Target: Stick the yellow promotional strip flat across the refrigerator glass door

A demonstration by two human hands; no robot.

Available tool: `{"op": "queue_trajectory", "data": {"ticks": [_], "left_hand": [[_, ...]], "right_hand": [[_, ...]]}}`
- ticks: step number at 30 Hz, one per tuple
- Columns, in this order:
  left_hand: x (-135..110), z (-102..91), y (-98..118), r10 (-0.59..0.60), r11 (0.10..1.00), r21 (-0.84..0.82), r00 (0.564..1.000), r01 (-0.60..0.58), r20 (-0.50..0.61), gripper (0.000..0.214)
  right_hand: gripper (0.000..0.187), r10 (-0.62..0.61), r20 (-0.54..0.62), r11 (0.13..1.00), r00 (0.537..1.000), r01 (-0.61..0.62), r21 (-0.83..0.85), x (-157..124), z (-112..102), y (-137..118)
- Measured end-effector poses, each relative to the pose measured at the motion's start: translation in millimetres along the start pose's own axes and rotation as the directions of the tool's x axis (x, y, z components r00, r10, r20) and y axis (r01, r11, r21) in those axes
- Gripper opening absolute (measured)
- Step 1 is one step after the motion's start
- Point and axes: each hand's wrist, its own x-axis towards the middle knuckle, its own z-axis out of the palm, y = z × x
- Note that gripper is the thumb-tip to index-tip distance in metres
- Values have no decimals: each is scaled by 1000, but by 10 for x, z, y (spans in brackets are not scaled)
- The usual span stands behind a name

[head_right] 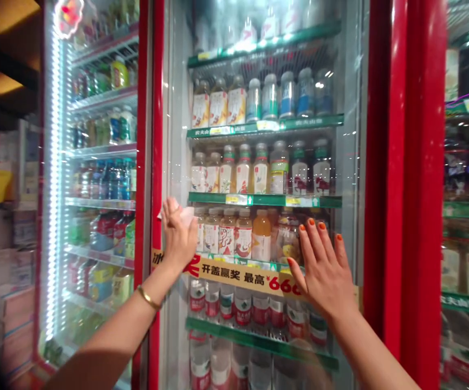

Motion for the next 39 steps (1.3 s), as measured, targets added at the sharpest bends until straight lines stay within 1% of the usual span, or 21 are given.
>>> {"op": "queue_trajectory", "data": {"ticks": [2,5,7,9,11,12,14,15,17,18,20,22,24,26,27,29,31,32,34,36,39], "left_hand": [[-180,32,125,115,993,-5,989,-115,91,85],[-484,-81,-63,296,952,-18,908,-305,297,103],[-482,-180,-313,228,966,44,922,-254,313,115],[-320,-204,-436,69,989,115,969,-98,238,114],[-180,-147,-340,-22,991,132,982,-3,187,111],[-173,-109,-234,-5,993,119,980,-19,197,114],[-315,-64,-15,140,984,70,952,-165,273,128],[-443,-70,50,246,961,40,915,-272,319,133],[-691,-135,16,425,886,12,824,-463,375,133],[-757,-180,-79,459,861,31,803,-508,380,128],[-685,-245,-330,347,900,139,871,-414,348,114],[-392,-229,-474,140,958,209,955,-198,261,106],[-107,-130,-371,7,981,190,982,-43,188,107],[-68,-14,-69,33,990,127,979,-60,202,113],[-169,26,102,94,988,94,967,-120,237,118],[-553,43,351,290,948,34,903,-316,316,127],[-978,-11,359,461,871,18,829,-491,316,132],[-1122,-53,270,469,862,48,830,-505,300,131],[-1165,-133,2,339,914,130,898,-385,279,118],[-910,-168,-208,134,969,172,962,-177,238,107],[-422,-84,-154,-45,991,135,984,22,170,109]], "right_hand": [[79,-5,-30,1000,1000,5,14,0,28,-42],[80,-4,-59,1000,998,5,17,9,27,-61],[82,-7,-58,1000,998,8,16,17,18,-56],[82,-8,-55,1000,998,9,15,22,9,-49],[80,0,-55,1000,998,1,18,22,3,-45],[79,4,-55,1000,998,-3,20,21,1,-44],[78,4,-52,1000,999,-2,27,18,2,-41],[77,0,-54,1000,999,1,26,18,4,-40],[77,-6,-67,1000,998,7,12,19,12,-37],[78,-10,-73,1000,997,10,0,20,17,-36],[81,-24,-77,999,997,22,-27,23,26,-36],[84,-35,-71,998,997,30,-61,26,30,-35],[85,-32,-69,995,997,25,-92,26,28,-33],[85,-22,-67,995,997,15,-98,21,21,-29],[84,-19,-63,995,998,13,-94,18,18,-27],[84,-20,-47,995,999,15,-97,12,14,-21],[85,-23,-41,992,999,18,-125,7,15,-20],[86,-26,-39,990,999,20,-140,6,17,-20],[86,-28,-29,988,999,23,-153,4,20,-24],[86,-20,-20,990,1000,17,-141,3,15,-27],[83,-2,-15,991,1000,0,-131,-1,1,-26]]}}
